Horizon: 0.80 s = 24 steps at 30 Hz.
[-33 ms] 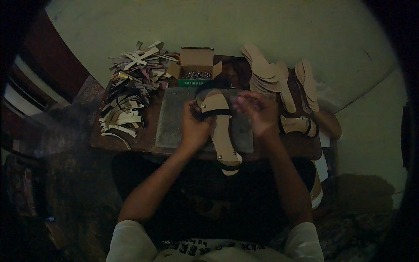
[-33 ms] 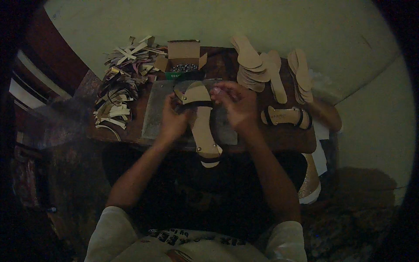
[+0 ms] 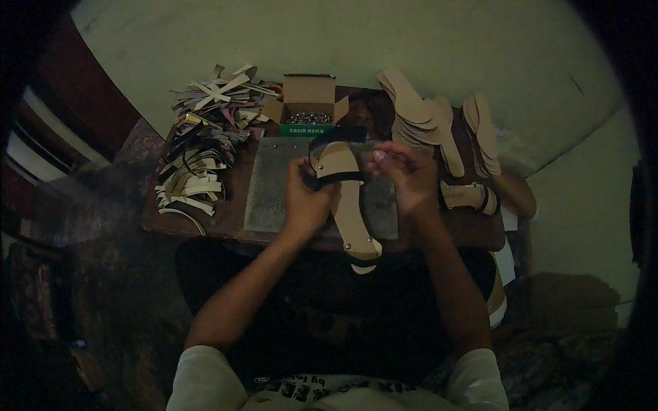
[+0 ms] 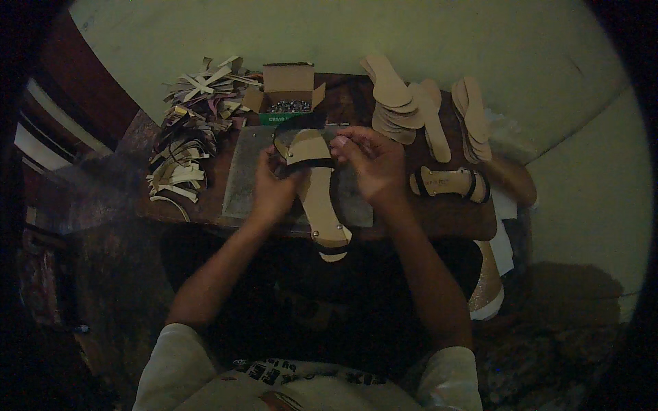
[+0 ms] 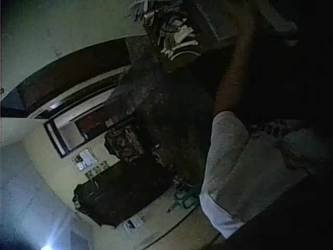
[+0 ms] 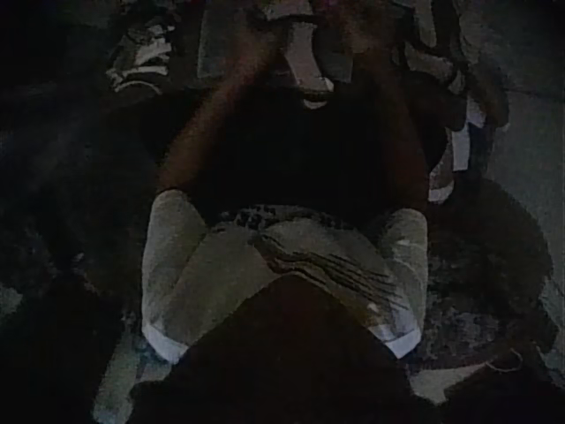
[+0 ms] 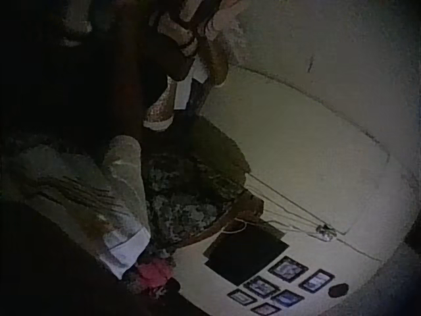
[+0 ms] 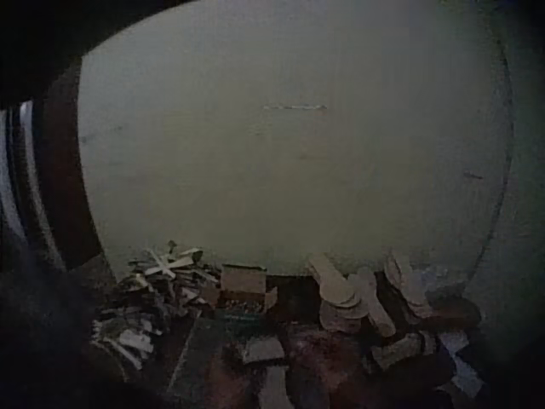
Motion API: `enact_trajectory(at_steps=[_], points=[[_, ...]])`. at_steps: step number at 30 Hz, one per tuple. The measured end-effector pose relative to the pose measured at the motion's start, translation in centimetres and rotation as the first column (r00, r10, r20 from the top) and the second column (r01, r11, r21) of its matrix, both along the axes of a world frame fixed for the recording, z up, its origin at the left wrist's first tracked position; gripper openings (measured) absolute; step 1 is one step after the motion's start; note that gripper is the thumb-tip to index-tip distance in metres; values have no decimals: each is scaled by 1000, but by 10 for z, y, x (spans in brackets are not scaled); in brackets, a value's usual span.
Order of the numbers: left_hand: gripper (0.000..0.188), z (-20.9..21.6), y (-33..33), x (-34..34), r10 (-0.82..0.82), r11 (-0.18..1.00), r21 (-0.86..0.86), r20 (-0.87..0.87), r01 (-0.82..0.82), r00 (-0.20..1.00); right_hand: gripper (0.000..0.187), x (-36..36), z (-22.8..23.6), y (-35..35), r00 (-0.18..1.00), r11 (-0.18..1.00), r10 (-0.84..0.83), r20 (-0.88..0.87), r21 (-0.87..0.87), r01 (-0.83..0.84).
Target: The person assembles sandals by attaching black straps to beige soles using small metal fasteners. They pick up a sole, position the straps, and secure them with fasteners, repeating the process for multiple pairs.
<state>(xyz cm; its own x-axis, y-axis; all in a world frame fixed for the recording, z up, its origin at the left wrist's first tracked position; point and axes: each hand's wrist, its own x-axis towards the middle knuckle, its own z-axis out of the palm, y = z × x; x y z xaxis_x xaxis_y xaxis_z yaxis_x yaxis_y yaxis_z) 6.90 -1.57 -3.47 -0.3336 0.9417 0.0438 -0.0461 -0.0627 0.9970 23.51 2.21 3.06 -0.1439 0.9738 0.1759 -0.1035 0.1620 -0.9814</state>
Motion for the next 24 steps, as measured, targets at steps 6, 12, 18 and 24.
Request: enact_trajectory(at_steps=[6, 12, 18, 24], points=[[58, -2, -2, 8, 38, 994, 101, -23, -36, 999, 20, 4, 5, -5, 999, 998, 52, 15, 26, -53], [64, -3, -4, 9, 32, 999, -3, -40, -32, 999, 25, -4, 2, -4, 999, 995, -48, 4, -88, 48], [71, 18, -10, 13, -28, 999, 23, -64, 29, 998, 25, 0, 2, -1, 984, 988, -38, -172, -157, 11], [85, 7, 2, 0, -250, 957, 143, -26, 251, 968, 20, 6, -8, 9, 993, 992, 29, -116, -122, -43]])
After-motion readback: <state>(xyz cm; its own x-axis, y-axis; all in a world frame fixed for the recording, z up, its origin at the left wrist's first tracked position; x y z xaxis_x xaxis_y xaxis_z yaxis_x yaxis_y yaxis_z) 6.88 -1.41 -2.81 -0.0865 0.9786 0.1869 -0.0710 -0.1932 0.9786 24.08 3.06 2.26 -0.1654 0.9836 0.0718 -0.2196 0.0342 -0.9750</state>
